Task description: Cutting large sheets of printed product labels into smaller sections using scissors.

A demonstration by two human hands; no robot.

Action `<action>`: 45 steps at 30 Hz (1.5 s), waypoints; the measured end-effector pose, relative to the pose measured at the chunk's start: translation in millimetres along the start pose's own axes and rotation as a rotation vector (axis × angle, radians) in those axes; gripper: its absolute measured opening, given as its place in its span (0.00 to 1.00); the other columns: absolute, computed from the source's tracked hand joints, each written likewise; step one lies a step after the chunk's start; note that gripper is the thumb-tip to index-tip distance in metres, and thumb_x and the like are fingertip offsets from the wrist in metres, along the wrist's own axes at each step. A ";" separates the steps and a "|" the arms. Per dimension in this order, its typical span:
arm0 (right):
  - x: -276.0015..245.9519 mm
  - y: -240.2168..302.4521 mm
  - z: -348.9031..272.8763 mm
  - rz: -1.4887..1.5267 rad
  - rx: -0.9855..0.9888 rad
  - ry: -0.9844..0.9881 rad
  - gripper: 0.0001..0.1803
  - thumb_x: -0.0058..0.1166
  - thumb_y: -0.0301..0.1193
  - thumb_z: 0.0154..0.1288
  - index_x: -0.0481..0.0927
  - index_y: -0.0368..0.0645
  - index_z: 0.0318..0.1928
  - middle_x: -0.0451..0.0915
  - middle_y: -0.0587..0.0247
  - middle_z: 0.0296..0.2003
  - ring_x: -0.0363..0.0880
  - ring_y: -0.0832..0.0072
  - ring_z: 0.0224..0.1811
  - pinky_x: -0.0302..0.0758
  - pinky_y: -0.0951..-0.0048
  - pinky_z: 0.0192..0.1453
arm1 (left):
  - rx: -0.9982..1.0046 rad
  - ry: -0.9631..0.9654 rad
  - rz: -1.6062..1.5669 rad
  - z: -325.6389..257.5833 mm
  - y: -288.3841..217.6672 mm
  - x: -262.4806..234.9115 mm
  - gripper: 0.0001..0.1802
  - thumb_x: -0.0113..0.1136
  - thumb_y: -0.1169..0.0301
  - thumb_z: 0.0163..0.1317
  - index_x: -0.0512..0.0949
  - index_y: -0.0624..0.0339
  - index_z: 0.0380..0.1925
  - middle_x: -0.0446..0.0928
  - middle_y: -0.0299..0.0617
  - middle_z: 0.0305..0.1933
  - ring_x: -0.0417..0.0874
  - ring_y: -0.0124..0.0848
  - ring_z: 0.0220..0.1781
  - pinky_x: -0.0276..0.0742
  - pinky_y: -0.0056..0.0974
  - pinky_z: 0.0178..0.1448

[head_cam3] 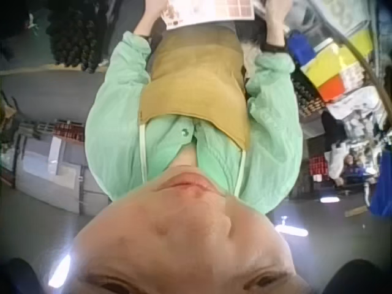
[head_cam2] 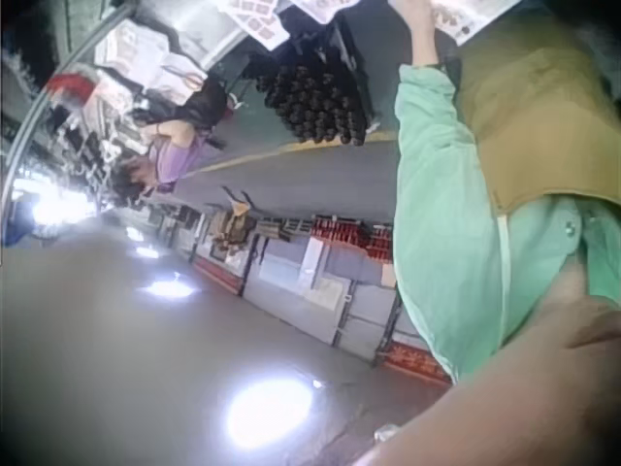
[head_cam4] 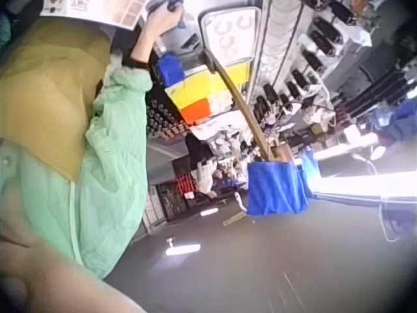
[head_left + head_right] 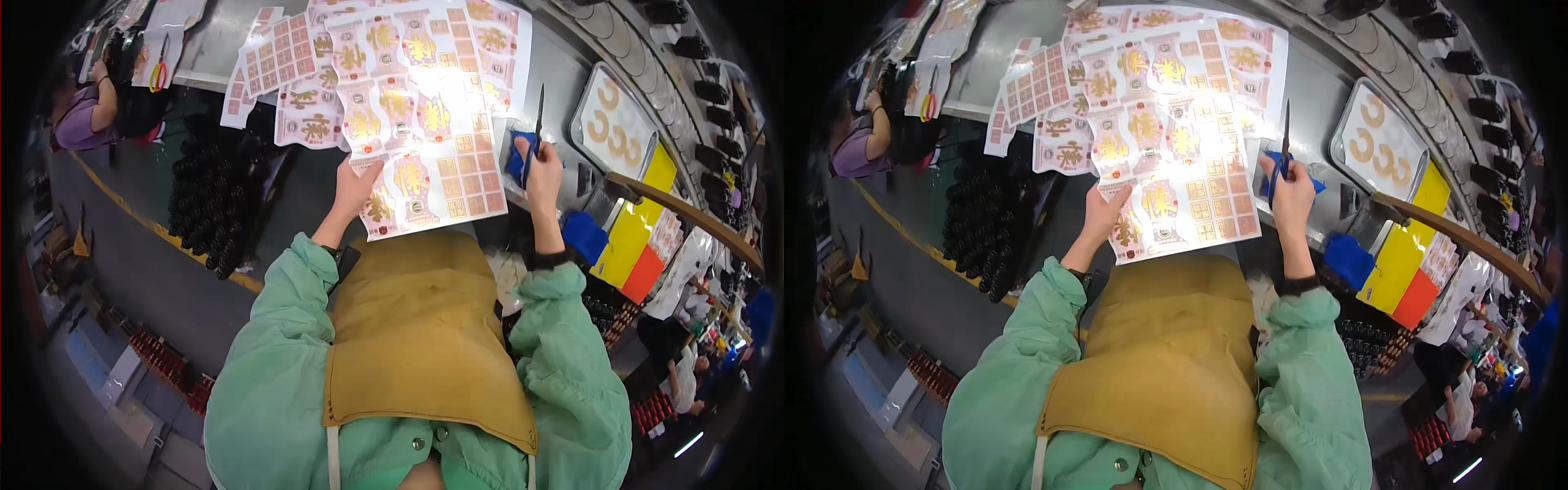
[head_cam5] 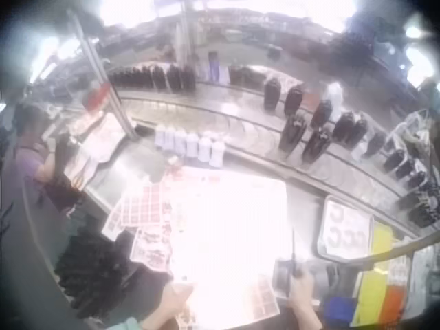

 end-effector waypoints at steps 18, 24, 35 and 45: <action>29.7 -71.0 -196.9 0.001 0.457 0.960 0.32 0.39 0.58 0.70 0.73 0.39 0.30 0.73 0.66 0.22 0.73 0.78 0.23 0.69 0.76 0.30 | 0.056 -0.052 -0.051 -12.1 12.6 20.3 0.11 0.59 0.76 0.64 0.76 0.71 0.44 0.80 0.38 0.39 0.77 0.18 0.37 0.73 0.27 0.40; 29.0 -57.6 -203.1 0.164 0.476 0.995 0.36 0.31 0.61 0.71 0.71 0.37 0.32 0.71 0.63 0.22 0.73 0.76 0.25 0.69 0.75 0.32 | 0.011 -0.022 -0.051 -13.6 20.1 19.8 0.12 0.57 0.76 0.65 0.76 0.71 0.45 0.81 0.38 0.40 0.78 0.19 0.38 0.74 0.28 0.41; 27.9 -69.1 -198.3 0.046 0.431 0.932 0.30 0.40 0.55 0.71 0.72 0.38 0.26 0.72 0.65 0.19 0.73 0.77 0.21 0.68 0.76 0.28 | 0.032 0.014 -0.061 -15.5 22.0 17.1 0.11 0.57 0.75 0.65 0.77 0.71 0.45 0.81 0.38 0.40 0.78 0.19 0.37 0.73 0.28 0.40; 30.6 -74.0 -197.7 0.071 0.581 0.882 0.21 0.50 0.43 0.64 0.72 0.39 0.21 0.69 0.68 0.14 0.71 0.78 0.16 0.67 0.76 0.22 | 0.041 0.052 -0.071 -14.7 18.3 16.3 0.12 0.57 0.74 0.65 0.77 0.72 0.45 0.81 0.41 0.42 0.79 0.21 0.40 0.75 0.29 0.43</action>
Point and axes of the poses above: each hand's wrist, its own z-axis towards the middle knuckle, its own x-axis out of the palm, y = z × x, the point moved 5 cm from there along z, towards the middle knuckle
